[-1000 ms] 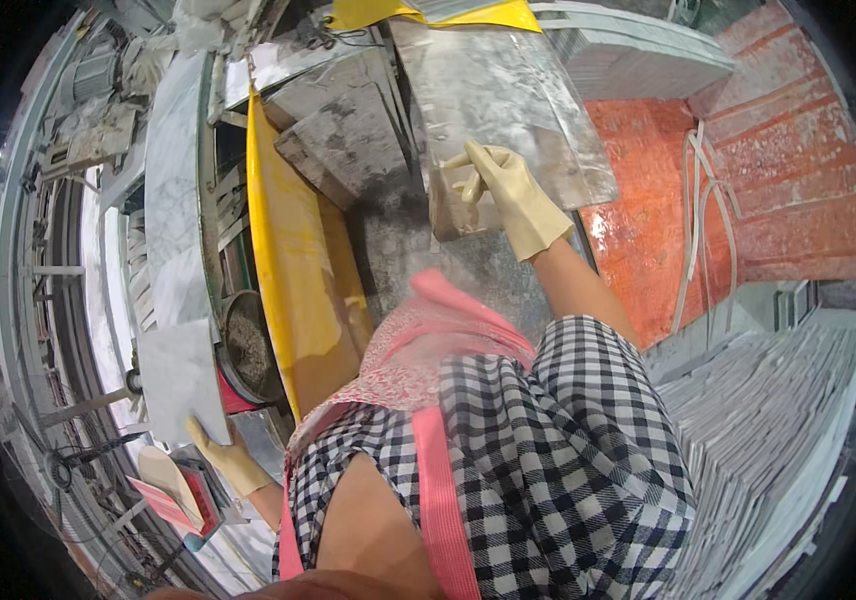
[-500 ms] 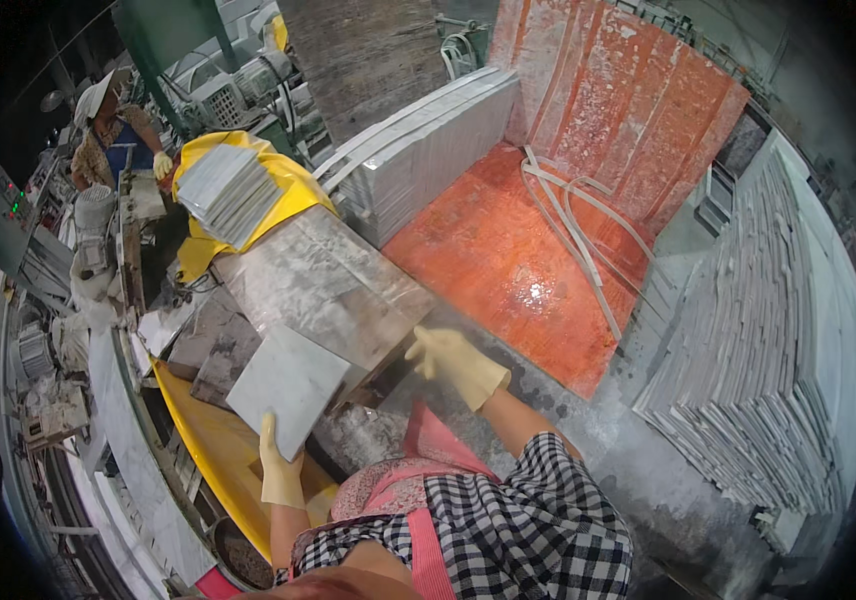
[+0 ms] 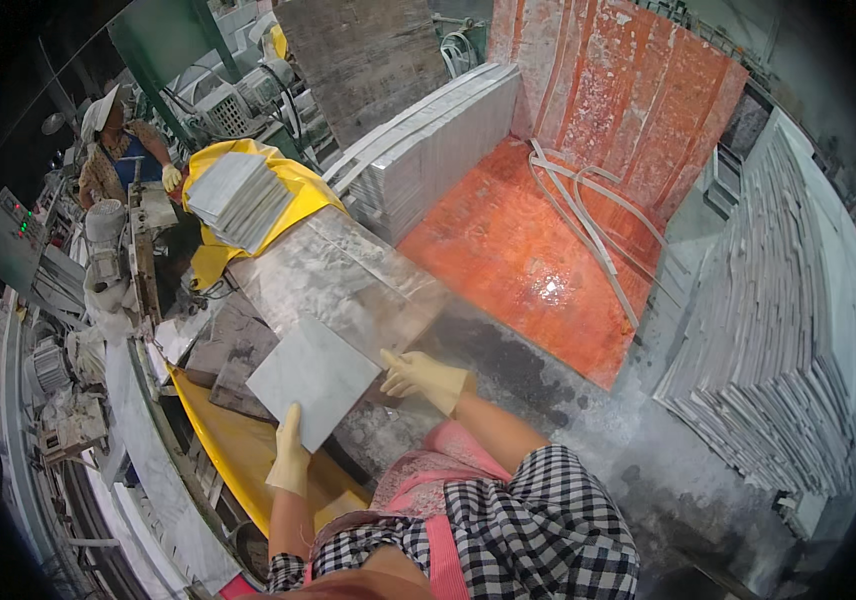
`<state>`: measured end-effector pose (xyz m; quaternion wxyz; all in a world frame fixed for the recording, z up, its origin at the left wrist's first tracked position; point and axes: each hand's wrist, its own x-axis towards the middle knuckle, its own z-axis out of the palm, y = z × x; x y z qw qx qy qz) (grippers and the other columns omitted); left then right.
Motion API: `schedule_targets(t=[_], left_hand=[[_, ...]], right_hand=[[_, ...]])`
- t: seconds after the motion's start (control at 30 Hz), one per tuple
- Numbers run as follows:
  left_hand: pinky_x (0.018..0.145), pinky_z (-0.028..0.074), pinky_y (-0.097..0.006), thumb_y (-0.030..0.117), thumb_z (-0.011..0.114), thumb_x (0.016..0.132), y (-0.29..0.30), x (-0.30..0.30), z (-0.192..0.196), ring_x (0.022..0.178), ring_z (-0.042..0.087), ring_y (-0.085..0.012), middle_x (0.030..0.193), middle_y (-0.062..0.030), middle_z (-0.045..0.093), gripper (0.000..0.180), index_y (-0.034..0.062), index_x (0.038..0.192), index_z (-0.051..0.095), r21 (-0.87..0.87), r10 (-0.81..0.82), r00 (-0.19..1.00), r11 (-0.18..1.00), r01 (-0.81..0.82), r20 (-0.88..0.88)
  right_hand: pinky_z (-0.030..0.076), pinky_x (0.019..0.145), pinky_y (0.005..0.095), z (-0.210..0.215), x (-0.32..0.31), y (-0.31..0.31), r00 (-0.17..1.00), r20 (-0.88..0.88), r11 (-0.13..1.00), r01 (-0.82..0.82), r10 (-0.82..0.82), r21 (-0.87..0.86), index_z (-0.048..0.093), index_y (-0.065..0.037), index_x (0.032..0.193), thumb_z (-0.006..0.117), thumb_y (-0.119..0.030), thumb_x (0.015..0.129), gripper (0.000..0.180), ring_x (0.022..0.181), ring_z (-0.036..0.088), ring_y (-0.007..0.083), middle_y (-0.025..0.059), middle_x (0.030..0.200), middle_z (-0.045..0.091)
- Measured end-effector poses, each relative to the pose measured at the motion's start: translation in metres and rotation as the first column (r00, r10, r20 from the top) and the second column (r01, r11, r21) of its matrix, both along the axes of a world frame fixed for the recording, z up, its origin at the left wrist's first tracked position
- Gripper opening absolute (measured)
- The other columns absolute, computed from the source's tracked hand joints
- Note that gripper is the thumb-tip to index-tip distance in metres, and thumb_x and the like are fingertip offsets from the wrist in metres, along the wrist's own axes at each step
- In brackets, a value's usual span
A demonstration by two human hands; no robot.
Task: The person repeatedly picks up rectangular tiles from a conveyor belt and stacks them on a nearby surface. They handle the tiles one at a time, aligning them into neat piles.
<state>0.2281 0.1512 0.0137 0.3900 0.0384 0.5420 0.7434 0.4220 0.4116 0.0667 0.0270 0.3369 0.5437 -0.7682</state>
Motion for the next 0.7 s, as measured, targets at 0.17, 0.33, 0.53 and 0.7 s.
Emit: schedule_targets(t=[0.17, 0.33, 0.53, 0.7], left_hand=[[0.099, 0.054, -0.039, 0.024, 0.070, 0.099, 0.006, -0.005, -0.021, 0.116, 0.066, -0.0252, 0.131, -0.0142, 0.065, 0.049, -0.0045, 0.137, 0.057, 0.136, -0.071, 0.997, 0.988, 0.074, -0.025], [0.096, 0.056, -0.042, 0.027, 0.071, 0.098, 0.021, -0.018, -0.014, 0.115, 0.066, -0.0282, 0.131, -0.0157, 0.065, 0.054, -0.0044, 0.138, 0.054, 0.063, -0.183, 0.982, 0.982, 0.180, 0.043], [0.091, 0.050, -0.032, 0.070, 0.048, 0.096, 0.020, -0.036, 0.038, 0.103, 0.068, -0.0193, 0.109, -0.0112, 0.072, 0.079, 0.0007, 0.128, 0.065, -0.799, -0.713, 0.685, 0.496, 0.340, -0.151], [0.098, 0.048, -0.036, 0.072, 0.048, 0.094, 0.027, -0.021, 0.018, 0.108, 0.069, -0.0300, 0.112, -0.0193, 0.072, 0.082, -0.0020, 0.124, 0.065, -0.788, -0.553, 0.747, 0.612, 0.064, -0.369]], right_hand=[[0.058, 0.088, 0.0380, 0.013, 0.008, -0.026, 0.999, -0.037, 0.998, 0.034, -0.032, 0.057, 0.065, 0.008, 0.115, 0.050, -0.065, 0.100, 0.076, 0.096, 0.073, 0.0291, 0.0233, 0.107, 0.073], [0.056, 0.083, 0.0367, 0.018, 0.014, -0.037, 0.991, 0.035, 0.986, 0.128, -0.132, 0.105, 0.065, 0.007, 0.114, 0.051, -0.064, 0.100, 0.074, 0.091, 0.071, 0.0259, 0.0201, 0.101, 0.073], [0.056, 0.078, 0.0394, -0.001, -0.001, -0.032, 0.945, -0.006, 0.918, 0.320, -0.328, 0.236, 0.064, 0.007, 0.119, 0.060, -0.062, 0.096, 0.073, 0.089, 0.069, 0.0281, 0.0188, 0.101, 0.069], [0.061, 0.067, 0.0378, 0.007, -0.015, -0.018, 0.968, 0.152, 0.957, 0.161, -0.202, 0.243, 0.063, 0.007, 0.125, 0.062, -0.054, 0.097, 0.066, 0.078, 0.073, 0.0311, 0.0206, 0.103, 0.071]])
